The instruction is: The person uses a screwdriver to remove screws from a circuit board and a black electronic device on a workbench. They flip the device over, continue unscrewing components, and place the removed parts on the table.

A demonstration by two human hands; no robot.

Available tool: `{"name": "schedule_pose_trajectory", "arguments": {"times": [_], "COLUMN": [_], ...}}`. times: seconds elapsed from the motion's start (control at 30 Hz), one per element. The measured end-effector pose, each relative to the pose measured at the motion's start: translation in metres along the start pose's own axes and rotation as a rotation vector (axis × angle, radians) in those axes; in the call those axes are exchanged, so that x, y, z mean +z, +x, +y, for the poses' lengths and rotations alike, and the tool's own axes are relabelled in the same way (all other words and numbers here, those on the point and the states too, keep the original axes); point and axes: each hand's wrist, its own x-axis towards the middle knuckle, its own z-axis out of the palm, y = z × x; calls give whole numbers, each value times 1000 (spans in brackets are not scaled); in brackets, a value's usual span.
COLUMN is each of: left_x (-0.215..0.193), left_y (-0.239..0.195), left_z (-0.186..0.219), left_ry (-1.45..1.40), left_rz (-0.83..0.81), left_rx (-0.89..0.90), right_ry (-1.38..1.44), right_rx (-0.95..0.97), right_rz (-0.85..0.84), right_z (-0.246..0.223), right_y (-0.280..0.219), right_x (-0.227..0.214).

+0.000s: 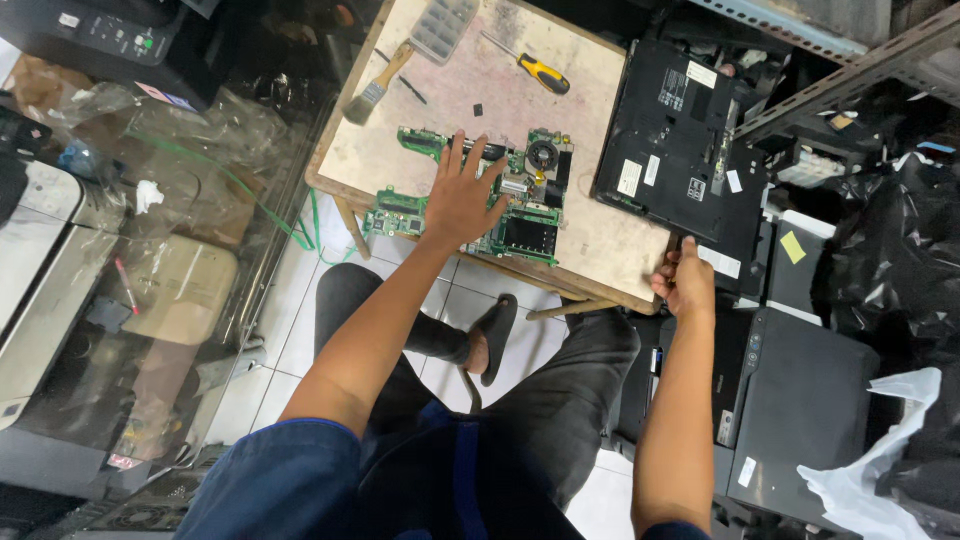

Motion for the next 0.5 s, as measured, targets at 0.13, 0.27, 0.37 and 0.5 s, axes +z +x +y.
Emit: {"name": "schedule_pose_trajectory", "arguments": {"times": [0.13,0.27,0.37,0.5], "left_x": [1,4,3,3], "left_y": [0,0,-1,0], "left_z": [-1,-2,-2,-2], "left_ry": [-9,-5,-6,-22], "left_rz": [-27,-20,-5,-6], "left_rx": [-7,-2,-3,-2], "right_ry": [1,-5,62,278], "right_rx": [13,0,-22,-24], "right_rz": [-35,-77,-144,-268], "right_z": [20,49,78,85], "right_y": [-14,-37,-59,-127], "right_x": [-3,-12,-2,38]}}
